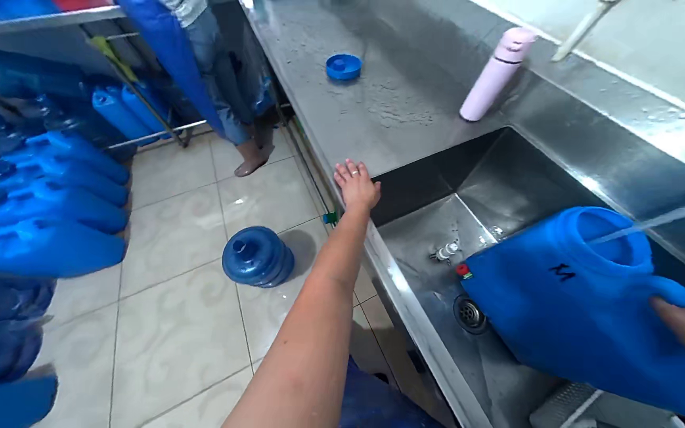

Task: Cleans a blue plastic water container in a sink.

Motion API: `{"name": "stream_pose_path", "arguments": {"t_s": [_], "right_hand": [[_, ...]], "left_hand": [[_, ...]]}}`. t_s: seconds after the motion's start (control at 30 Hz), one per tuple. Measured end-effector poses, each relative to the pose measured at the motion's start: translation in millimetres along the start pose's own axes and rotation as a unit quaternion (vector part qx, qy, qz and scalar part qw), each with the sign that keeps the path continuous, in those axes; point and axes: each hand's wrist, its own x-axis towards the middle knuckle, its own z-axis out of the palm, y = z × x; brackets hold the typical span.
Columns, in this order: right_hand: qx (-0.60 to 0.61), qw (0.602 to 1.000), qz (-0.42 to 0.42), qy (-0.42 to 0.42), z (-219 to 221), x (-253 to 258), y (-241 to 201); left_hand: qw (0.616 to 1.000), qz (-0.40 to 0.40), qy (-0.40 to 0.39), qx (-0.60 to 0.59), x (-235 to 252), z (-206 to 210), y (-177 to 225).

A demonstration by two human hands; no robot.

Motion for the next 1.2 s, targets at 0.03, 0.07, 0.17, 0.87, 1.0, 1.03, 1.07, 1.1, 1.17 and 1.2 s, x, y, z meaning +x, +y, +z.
{"name": "stream_pose_path", "arguments": {"t_s": [0.03,0.07,0.17,0.87,1.0,1.03,1.07,1.1,1.17,1.2], "right_hand": [[0.007,1.000,0.002,0.006,1.7,0.2,-0.1],[0.013,1.000,0.004,0.014,3.5,-0.3,-0.1],[0.030,0.999,0.010,0.027,0.5,-9.1,-6.5],[0.012,0.998,0.066,-0.012,-11.3,-30.0,-32.7],[0.023,0.998,0.045,-0.021,-13.8,-26.3,-28.3],[0.038,0.999,0.027,-0.018,-13.2,-24.9,-24.4],[0.070,0.998,0.004,-0.008,-11.2,-24.3,-19.5],[0.111,0.994,-0.017,0.012,-9.6,-25.6,-16.6],[0.189,0.979,-0.047,0.058,-16.1,-42.4,-31.3],[0.223,0.970,-0.066,0.070,-22.2,-58.4,-50.2]], "left_hand": [[1.000,-0.003,0.000,0.007,1.2,0.8,0.3],[1.000,-0.006,0.000,0.019,2.0,1.7,0.4],[0.999,-0.009,-0.004,0.045,3.1,2.7,0.3],[0.995,-0.007,-0.033,0.091,1.8,-4.8,2.8],[0.995,-0.001,-0.034,0.098,1.4,-6.0,4.9],[0.995,0.002,-0.034,0.098,0.6,-6.4,4.9],[0.995,0.008,-0.032,0.095,-0.2,-6.3,4.1],[0.995,0.017,-0.030,0.092,-0.8,-6.3,3.6],[0.994,0.061,-0.037,0.086,-3.1,-9.7,4.2],[0.990,0.102,-0.043,0.082,-5.8,-12.6,3.7]]}}
